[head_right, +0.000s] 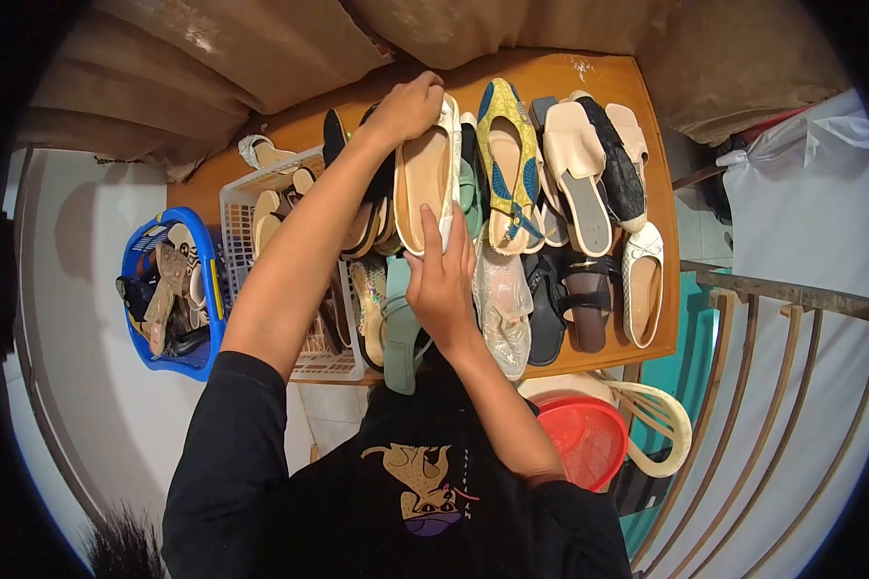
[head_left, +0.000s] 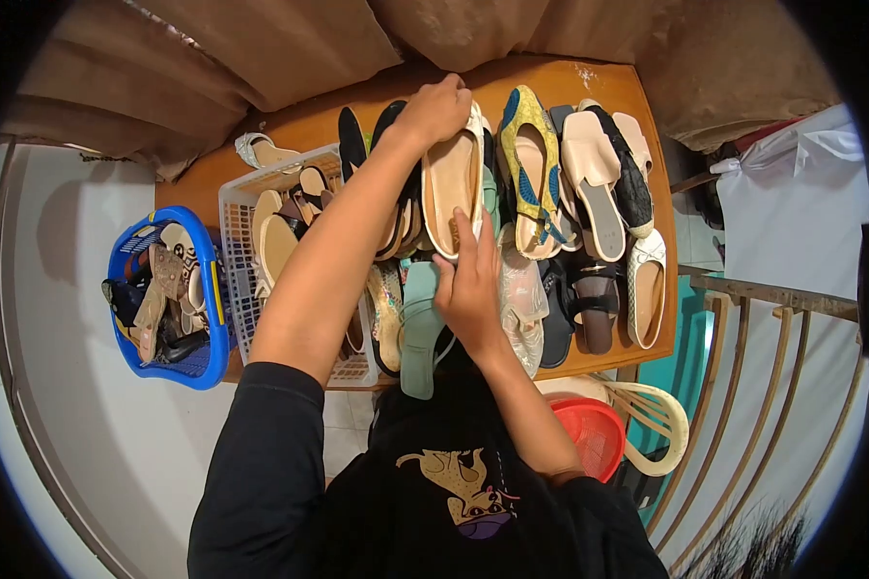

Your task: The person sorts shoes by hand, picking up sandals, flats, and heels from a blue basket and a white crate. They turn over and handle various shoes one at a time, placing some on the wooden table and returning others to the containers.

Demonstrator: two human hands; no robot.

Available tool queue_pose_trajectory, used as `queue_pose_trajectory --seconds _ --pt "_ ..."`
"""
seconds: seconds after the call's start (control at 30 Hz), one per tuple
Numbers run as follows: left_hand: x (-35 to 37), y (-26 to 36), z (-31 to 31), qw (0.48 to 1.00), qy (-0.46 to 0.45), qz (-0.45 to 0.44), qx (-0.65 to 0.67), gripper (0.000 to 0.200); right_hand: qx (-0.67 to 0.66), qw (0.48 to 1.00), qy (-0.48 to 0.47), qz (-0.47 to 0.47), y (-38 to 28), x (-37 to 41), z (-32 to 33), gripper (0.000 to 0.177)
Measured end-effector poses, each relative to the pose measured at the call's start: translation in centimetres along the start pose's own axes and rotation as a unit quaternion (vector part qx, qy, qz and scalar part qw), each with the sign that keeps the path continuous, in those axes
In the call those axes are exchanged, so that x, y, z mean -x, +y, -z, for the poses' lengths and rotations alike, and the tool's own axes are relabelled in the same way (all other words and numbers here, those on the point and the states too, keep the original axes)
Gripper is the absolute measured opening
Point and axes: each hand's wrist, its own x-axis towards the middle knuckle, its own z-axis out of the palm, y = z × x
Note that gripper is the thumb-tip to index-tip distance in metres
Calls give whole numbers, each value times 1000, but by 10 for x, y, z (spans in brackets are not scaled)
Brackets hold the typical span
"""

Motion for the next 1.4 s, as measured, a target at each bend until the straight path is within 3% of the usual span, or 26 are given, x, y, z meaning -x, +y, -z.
queue_pose_trajectory --seconds 0.07,0.13,0.2,0.27,0.33,0.43,0.67,0.73,0.8,0.87,1.0,1.13,1.2,1.3,1.4 --pt "2 4 6 999 22 -13 31 46 -4 1000 21 11 -1 -6 7 67" --pt "-2 2 11 991 -31 -26 -130 47 -37 999 12 25 -1 -11 11 70" --pt "5 1 6 986 6 -38 -160 42 -12 1000 -2 19 3 -8 7 71" --pt "10 -3 -1 980 72 -104 -155 35 9 1000 -18 18 6 -5 2 72" --pt "11 -4 -6 978 81 -104 -162 33 27 999 -17 26 6 -2 0 73" --pt "16 -3 -3 985 34 -69 -152 43 42 998 -34 28 1 1 3 75" --pt "66 -9 42 991 71 -110 -8 47 45 997 -41 44 -3 9 7 77" --pt "108 -8 68 976 158 -143 53 41 33 998 -27 48 -10 14 9 76" --pt "159 -9 86 950 214 -120 191 33 17 998 -8 61 -17 20 10 76" --pt "216 -25 82 932 272 -50 235 26 12 997 1 78 -20 30 8 76" --pt "329 -61 45 914 328 59 234 18 4 993 7 120 -35 49 1 78" --pt "411 -78 23 912 320 156 202 15 -28 986 -19 162 -55 64 -15 75" --pt "436 -88 24 914 329 148 187 15 -60 985 -49 155 -74 69 -25 71" --pt "461 -100 35 939 200 178 215 15 -81 978 -157 115 -98 75 -45 65" --pt "471 -113 46 941 245 169 159 15 -86 960 -254 77 -111 87 -73 61"
